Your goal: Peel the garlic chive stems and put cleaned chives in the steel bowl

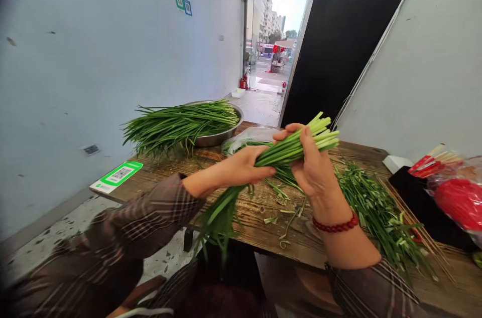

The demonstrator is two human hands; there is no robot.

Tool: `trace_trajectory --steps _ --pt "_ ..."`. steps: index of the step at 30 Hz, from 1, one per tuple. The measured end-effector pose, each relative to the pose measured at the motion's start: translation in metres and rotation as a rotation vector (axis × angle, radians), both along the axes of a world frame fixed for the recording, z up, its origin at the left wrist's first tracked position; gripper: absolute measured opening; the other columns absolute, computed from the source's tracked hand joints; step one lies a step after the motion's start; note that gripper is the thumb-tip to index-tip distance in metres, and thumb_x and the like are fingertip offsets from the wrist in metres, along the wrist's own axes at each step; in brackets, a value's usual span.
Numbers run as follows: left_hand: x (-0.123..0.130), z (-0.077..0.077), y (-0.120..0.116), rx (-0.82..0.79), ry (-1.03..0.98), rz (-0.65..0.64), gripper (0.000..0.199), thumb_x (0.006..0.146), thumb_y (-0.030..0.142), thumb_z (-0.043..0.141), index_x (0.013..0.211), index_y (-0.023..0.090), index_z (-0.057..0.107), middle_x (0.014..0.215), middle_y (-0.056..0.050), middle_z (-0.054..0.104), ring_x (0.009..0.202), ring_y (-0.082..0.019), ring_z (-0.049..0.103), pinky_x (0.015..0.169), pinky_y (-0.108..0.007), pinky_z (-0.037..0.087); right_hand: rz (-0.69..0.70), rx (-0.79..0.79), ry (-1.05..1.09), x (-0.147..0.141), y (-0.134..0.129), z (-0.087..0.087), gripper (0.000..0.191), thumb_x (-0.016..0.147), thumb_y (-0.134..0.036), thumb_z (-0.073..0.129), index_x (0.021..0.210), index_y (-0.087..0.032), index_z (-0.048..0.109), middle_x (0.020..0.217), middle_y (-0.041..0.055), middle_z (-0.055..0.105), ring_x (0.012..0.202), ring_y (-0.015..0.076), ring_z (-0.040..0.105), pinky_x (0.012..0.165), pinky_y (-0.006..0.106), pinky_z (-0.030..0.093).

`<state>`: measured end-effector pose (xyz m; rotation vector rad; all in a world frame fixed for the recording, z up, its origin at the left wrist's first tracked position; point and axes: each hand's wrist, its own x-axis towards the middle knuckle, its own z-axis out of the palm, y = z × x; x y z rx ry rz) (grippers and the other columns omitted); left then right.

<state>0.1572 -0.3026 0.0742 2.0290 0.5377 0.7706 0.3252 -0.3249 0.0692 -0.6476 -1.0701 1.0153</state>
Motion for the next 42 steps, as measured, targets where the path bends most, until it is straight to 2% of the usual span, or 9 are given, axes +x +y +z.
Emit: trace_trajectory --steps 4,9,13,17,21,26,32,37,42 --pt "-0.035 0.028 0.037 0.432 0.263 0.351 0.008 0.08 0.02 0.058 0.087 0.015 0.061 0.084 -0.005 0.065 0.084 -0.021 0.062 0.08 -0.034 0.049 0.082 -0.096 -0.141 0.044 0.014 -0.04 0.05 0.07 -0.061 0.073 0.108 -0.029 0.065 0.111 0.0047 0.071 0.1 0.0218 0.068 0.08 0.035 0.059" --pt "-0.08 0.05 0.117 0.71 0.775 0.875 0.029 0.09 0.027 0.05 0.115 0.012 0.053 0.099 -0.013 0.064 0.102 -0.032 0.062 0.089 -0.043 0.044 -0.162 -0.309 -0.064 0.107 0.044 -0.105 0.041 0.075 -0.053 0.074 0.107 -0.028 0.069 0.094 0.0013 0.074 0.077 0.0116 0.069 0.065 0.02 0.057" --pt "-0.103 0.014 0.18 0.783 1.031 0.978 0.035 0.096 0.022 0.033 0.124 0.011 0.051 0.11 -0.022 0.061 0.107 -0.037 0.06 0.088 -0.047 0.043 -0.283 -0.358 0.013 0.133 0.063 -0.151 0.04 0.073 -0.05 0.076 0.105 -0.027 0.069 0.09 0.0001 0.073 0.072 0.0102 0.068 0.06 0.018 0.056" --pt "-0.115 -0.043 0.216 0.626 1.226 0.887 0.06 0.091 0.049 0.047 0.131 0.005 0.048 0.122 -0.028 0.055 0.115 -0.04 0.054 0.092 -0.046 0.042 -0.262 -0.42 0.013 0.136 0.066 -0.174 0.042 0.071 -0.052 0.077 0.105 -0.027 0.069 0.089 0.0006 0.073 0.072 0.0097 0.068 0.058 0.016 0.055" --pt "-0.119 -0.067 0.215 0.662 1.247 0.85 0.063 0.096 0.055 0.03 0.139 0.011 0.047 0.126 -0.025 0.055 0.118 -0.039 0.051 0.093 -0.046 0.04 -0.214 -0.401 0.038 0.135 0.063 -0.171 0.038 0.076 -0.05 0.074 0.105 -0.027 0.069 0.089 0.0007 0.073 0.072 0.0095 0.068 0.06 0.017 0.056" --pt "-0.113 -0.069 0.188 0.813 1.17 0.816 0.053 0.097 0.045 0.035 0.138 0.016 0.049 0.133 -0.02 0.055 0.12 -0.036 0.05 0.096 -0.045 0.036 -0.217 -0.4 0.075 0.132 0.06 -0.161 0.032 0.079 -0.048 0.071 0.102 -0.026 0.07 0.085 0.0004 0.072 0.068 0.0094 0.067 0.058 0.018 0.056" --pt "-0.11 -0.085 0.173 0.734 1.162 0.741 0.054 0.094 0.046 0.043 0.136 0.014 0.049 0.129 -0.019 0.061 0.121 -0.031 0.054 0.1 -0.041 0.032 -0.21 -0.388 0.036 0.129 0.061 -0.166 0.034 0.078 -0.049 0.071 0.102 -0.024 0.069 0.084 0.0013 0.072 0.067 0.0099 0.067 0.057 0.018 0.055" --pt "-0.111 -0.079 0.169 0.684 1.164 0.733 0.047 0.093 0.044 0.044 0.127 0.013 0.056 0.127 -0.018 0.063 0.119 -0.031 0.056 0.101 -0.041 0.034 -0.242 -0.403 0.048 0.129 0.063 -0.167 0.036 0.075 -0.05 0.074 0.098 -0.023 0.069 0.079 0.0001 0.072 0.063 0.0081 0.065 0.054 0.016 0.053" --pt "-0.093 -0.064 0.15 0.826 0.94 0.757 0.05 0.09 0.038 0.047 0.135 0.015 0.051 0.147 -0.016 0.047 0.135 -0.032 0.042 0.113 -0.048 0.024 -0.333 -0.389 0.08 0.127 0.064 -0.16 0.037 0.072 -0.053 0.074 0.09 -0.022 0.069 0.07 -0.0025 0.068 0.055 0.0059 0.059 0.048 0.014 0.047"
